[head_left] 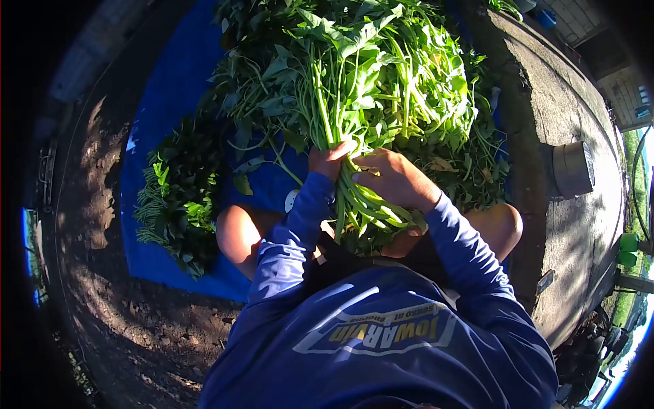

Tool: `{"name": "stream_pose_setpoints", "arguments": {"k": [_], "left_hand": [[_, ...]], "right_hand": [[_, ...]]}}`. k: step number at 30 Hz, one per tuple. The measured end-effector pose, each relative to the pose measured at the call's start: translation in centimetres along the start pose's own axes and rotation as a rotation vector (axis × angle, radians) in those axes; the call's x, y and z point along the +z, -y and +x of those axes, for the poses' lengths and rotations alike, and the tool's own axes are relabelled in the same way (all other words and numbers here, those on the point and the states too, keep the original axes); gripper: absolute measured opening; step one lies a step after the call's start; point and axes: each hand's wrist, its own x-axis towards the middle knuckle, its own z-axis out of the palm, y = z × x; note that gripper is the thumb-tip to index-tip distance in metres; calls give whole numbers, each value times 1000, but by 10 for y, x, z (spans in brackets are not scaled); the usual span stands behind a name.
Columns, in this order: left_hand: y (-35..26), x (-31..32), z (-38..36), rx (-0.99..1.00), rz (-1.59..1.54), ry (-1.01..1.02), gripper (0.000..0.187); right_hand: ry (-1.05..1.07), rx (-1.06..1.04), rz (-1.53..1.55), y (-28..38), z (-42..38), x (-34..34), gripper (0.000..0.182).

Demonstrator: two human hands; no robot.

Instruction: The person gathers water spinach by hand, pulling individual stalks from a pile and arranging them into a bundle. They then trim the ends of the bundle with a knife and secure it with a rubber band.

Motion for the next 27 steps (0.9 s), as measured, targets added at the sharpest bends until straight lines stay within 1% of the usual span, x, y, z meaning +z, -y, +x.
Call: {"name": "stream_pose_setpoints", "arguments": {"k": [1,2,3,4,5,7,8,9,11,12,15,16,17,18,19,20,21,22,23,24,25,27], "left_hand": [[3,-4,2,-157,6,-78,30],[12,-6,6,-99,-106,-92,31],[18,-6,8,-44,-218,-103,32],[-1,3,4,-31,64,-123,37],[-9,2,-1,-91,-34,-25,42],[8,7,0,22,-68,-138,47],[-5,13,-4,37,15,-167,53],[-5,13,-4,42,29,-172,55],[-2,14,-4,43,55,-181,60],[-11,18,-7,49,37,-152,65],[-10,16,-4,125,-81,-154,66],[-10,14,-2,138,-50,-162,64],[-10,12,-1,147,-16,-165,62],[-7,10,-2,148,23,-158,60],[-13,10,-6,70,66,-115,59],[-20,7,-9,-5,106,-66,58],[-34,7,-11,-72,146,-19,57],[-49,5,-15,-55,127,21,49],[-54,-2,-12,-20,173,21,46],[-57,-10,-10,12,216,17,43],[-60,-17,-5,51,255,12,40],[-45,-38,7,158,225,-73,30]], "right_hand": [[-100,-115,-49,7,12,-17,39],[-150,90,20,16,26,-30,37],[-238,79,6,17,42,-41,32],[-224,149,134,12,62,-45,29],[-211,214,261,7,82,-45,27],[-226,281,334,-2,112,-38,24],[-292,206,223,-14,127,-30,26],[-313,267,110,-6,134,-31,31],[-378,372,13,-9,148,-24,32],[-411,345,109,-19,152,-17,27],[-683,140,307,-27,142,3,23],[-784,133,231,-37,139,16,20],[-812,154,408,-63,143,35,19],[-784,303,604,-52,141,30,19],[-759,454,799,-39,140,26,19],[-808,402,912,-45,150,31,21],[-777,341,589,-44,156,26,23],[-715,316,705,-42,173,31,24],[-648,323,681,-42,186,36,25],[-554,404,749,-24,189,31,24],[-515,320,828,-21,198,30,21],[-437,306,1050,-14,185,6,18]]}}
